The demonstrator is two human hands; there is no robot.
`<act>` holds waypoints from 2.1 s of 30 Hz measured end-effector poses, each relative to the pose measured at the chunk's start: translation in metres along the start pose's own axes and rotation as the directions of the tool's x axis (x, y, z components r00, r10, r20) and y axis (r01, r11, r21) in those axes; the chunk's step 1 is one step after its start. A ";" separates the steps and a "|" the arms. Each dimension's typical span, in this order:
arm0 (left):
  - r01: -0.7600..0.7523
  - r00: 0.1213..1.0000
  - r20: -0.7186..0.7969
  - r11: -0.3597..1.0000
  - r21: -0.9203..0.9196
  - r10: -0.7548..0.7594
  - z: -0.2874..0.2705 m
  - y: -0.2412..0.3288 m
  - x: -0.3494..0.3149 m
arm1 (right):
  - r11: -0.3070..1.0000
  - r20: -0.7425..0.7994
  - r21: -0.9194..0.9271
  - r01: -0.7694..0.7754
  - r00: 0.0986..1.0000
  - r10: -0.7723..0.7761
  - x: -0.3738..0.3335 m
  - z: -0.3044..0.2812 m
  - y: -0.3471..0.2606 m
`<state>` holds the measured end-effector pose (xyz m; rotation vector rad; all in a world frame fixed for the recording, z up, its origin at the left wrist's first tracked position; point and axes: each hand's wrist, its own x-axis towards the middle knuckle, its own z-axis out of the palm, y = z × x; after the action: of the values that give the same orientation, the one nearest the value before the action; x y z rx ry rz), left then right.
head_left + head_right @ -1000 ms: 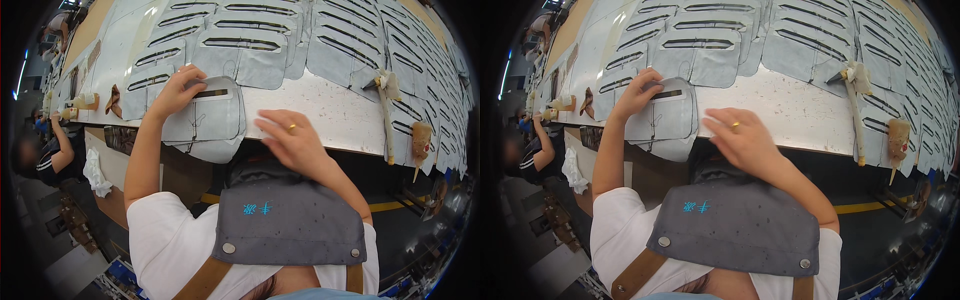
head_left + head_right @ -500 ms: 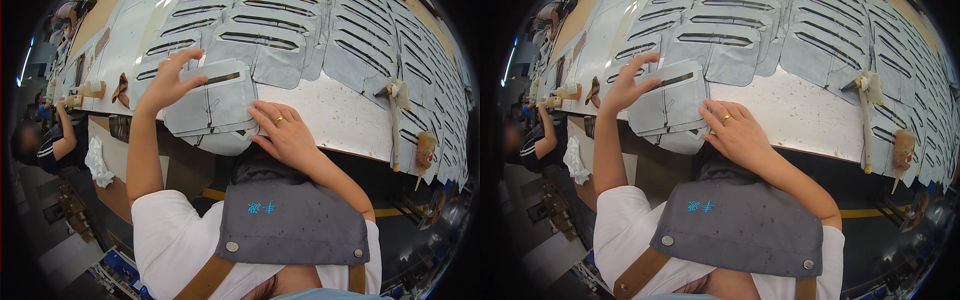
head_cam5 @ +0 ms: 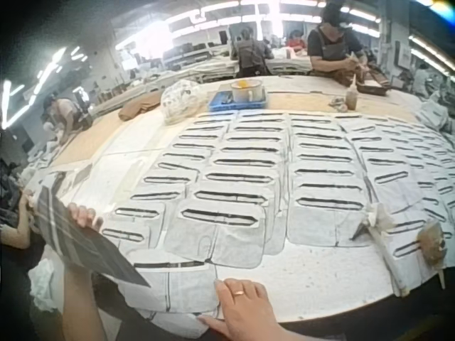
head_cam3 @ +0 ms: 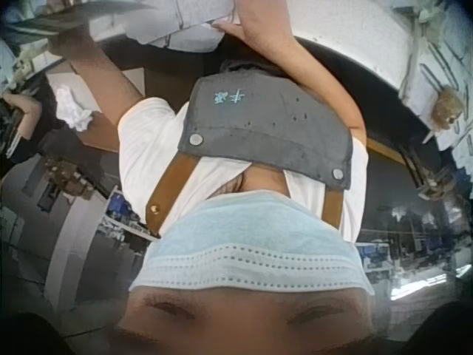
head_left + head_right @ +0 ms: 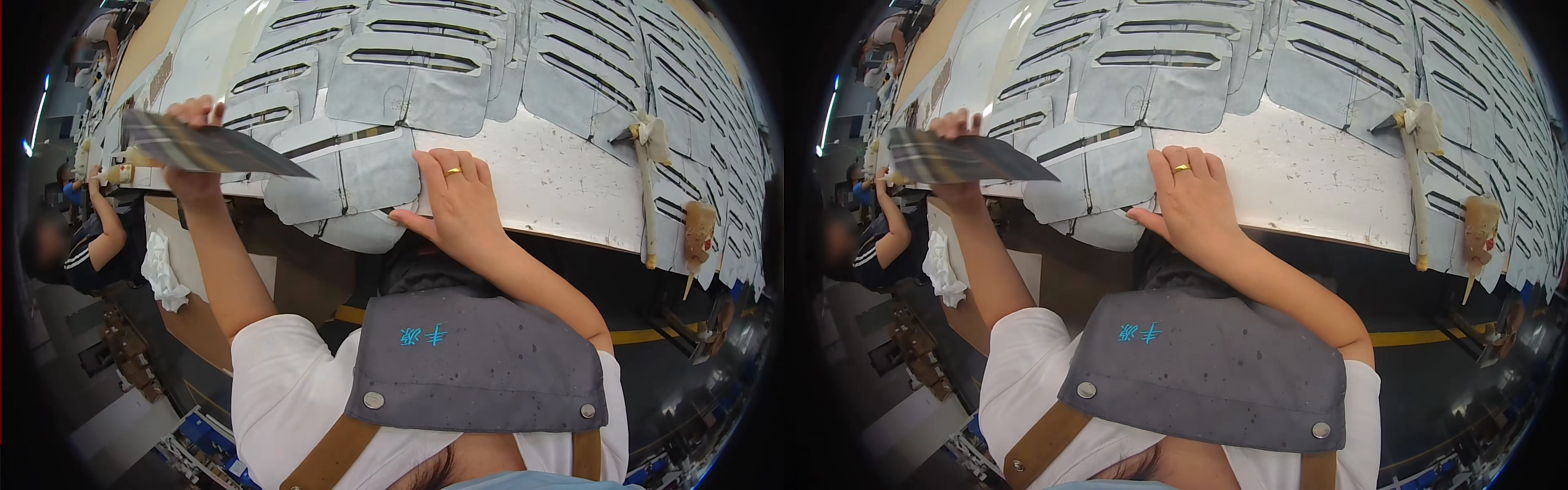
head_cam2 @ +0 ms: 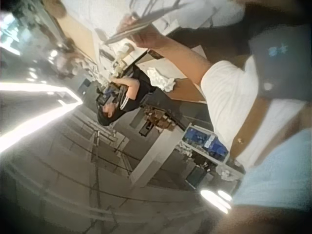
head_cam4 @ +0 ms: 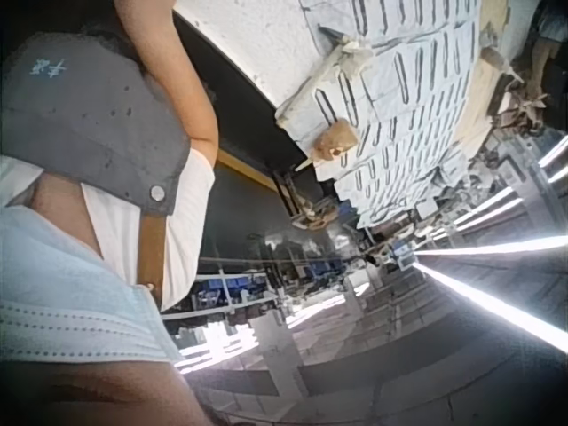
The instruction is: The person assembles small leather pocket components by applying glue with a brush, then folding the edges by hand.
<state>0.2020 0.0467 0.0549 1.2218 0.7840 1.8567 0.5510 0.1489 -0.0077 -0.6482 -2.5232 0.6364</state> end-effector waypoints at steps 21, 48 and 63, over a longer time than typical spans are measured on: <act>0.263 0.727 0.246 0.591 0.763 -0.641 0.244 -0.153 0.043 | 0.434 0.046 0.803 -0.409 0.768 0.639 -0.054 -0.123 0.084; -0.410 0.756 0.582 0.477 0.778 -0.300 0.293 -0.211 0.008 | 0.302 0.130 0.809 -0.504 0.654 0.745 -0.080 -0.118 0.110; -0.351 0.706 0.537 0.431 0.831 -0.462 0.298 -0.207 0.018 | 0.900 -0.416 -0.008 -0.435 0.820 0.392 -0.108 -0.105 0.099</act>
<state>0.5301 0.1937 -0.0003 2.3530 1.3889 0.5343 0.7231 0.2017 -0.0102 -1.2535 -2.0426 0.4517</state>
